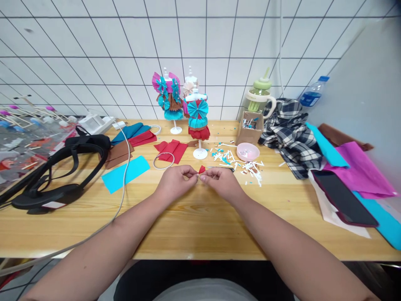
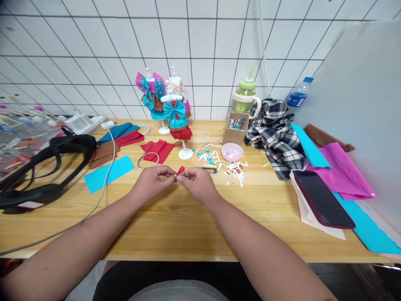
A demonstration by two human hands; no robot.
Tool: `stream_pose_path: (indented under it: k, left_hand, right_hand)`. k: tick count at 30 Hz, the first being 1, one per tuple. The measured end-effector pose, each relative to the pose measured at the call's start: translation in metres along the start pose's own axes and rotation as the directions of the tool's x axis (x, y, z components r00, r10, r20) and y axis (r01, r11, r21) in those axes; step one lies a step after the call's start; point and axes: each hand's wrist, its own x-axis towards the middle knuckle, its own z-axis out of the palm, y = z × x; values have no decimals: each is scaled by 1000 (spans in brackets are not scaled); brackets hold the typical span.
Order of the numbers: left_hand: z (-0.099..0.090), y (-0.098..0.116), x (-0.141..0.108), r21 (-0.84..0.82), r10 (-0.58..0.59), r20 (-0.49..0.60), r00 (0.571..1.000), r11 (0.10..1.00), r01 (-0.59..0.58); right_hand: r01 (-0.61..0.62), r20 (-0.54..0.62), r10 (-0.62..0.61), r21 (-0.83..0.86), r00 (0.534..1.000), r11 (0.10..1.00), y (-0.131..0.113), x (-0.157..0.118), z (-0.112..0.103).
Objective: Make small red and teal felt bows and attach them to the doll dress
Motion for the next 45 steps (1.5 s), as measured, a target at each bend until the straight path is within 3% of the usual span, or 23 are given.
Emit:
stream_pose_path:
  k: [10,17,27,30,34,37,41,45]
  left_hand:
    - [0,5,-3,-7,52,-23,998,999,-52]
    - [-1,1,-3,7,168,16,986,986,-168]
    - [-4,-7,1,108,431,5,902,897,-429]
    - [-3,-7,2,62,401,-6,916,914,-400]
    - [-1,-3,2,-84,224,-63,972,970,-229]
    - [0,-2,3,-202,137,-79,987,968,-151]
    - [1,-4,4,-253,99,-113,989,959,-125]
    - [2,-5,4,-243,134,-136,982,956,-164]
  right_hand:
    - [-16,-63,13,-37,998,999,7,4,6]
    - [-37,-49,36,-14,998,999,5,2,4]
    - [-128,-17,131,139,991,982,5,2,7]
    - [-151,22,150,191,988,970,5,2,7]
    - [-146,26,145,273,989,951,4,1,6]
    - [-125,18,127,364,992,923,4,1,8]
    - [-164,40,165,480,985,862,5,1,9]
    - [-241,81,234,536,969,809,6,2,6]
